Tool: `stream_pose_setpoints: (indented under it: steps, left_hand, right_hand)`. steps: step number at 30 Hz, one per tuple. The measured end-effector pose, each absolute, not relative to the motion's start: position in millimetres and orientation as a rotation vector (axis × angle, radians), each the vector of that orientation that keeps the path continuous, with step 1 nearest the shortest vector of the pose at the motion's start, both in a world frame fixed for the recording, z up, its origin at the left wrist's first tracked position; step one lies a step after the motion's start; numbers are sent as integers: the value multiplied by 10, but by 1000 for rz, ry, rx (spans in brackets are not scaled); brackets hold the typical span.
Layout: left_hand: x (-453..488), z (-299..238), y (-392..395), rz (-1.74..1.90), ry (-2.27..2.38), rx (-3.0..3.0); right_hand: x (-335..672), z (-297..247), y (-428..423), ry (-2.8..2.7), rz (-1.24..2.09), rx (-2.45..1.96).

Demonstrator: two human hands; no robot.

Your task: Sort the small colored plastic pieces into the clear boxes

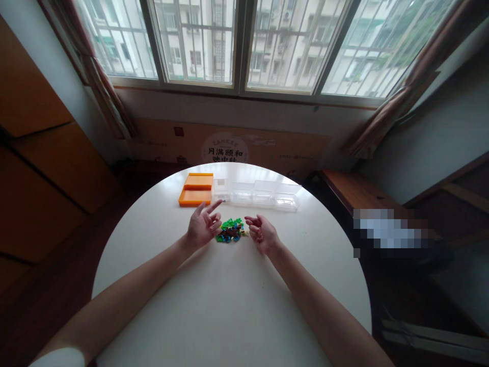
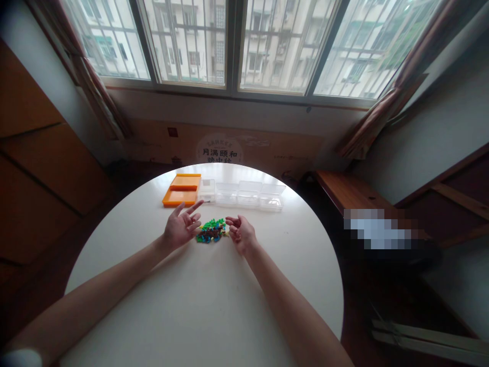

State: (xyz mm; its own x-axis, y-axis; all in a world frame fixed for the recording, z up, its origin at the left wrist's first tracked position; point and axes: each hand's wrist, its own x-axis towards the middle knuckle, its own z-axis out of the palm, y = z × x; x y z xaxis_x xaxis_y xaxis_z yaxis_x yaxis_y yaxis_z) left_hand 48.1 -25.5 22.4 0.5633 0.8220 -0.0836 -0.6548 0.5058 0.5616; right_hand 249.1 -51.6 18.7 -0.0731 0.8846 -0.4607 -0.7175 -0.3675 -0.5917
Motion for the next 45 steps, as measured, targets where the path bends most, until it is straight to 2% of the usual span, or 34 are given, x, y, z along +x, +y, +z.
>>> stream_pose_setpoints:
  steps: [33, 41, 45]
  left_hand:
    - [485, 223, -276, 921, 335, 512]
    - [294, 87, 40, 1025, 588, 539]
    - [211, 57, 136, 1110, 493, 537]
  right_hand:
    - [2536, 143, -479, -255, 1763, -878]
    - [2537, 162, -491, -275, 1761, -871]
    - [2542, 182, -443, -293, 1764, -847]
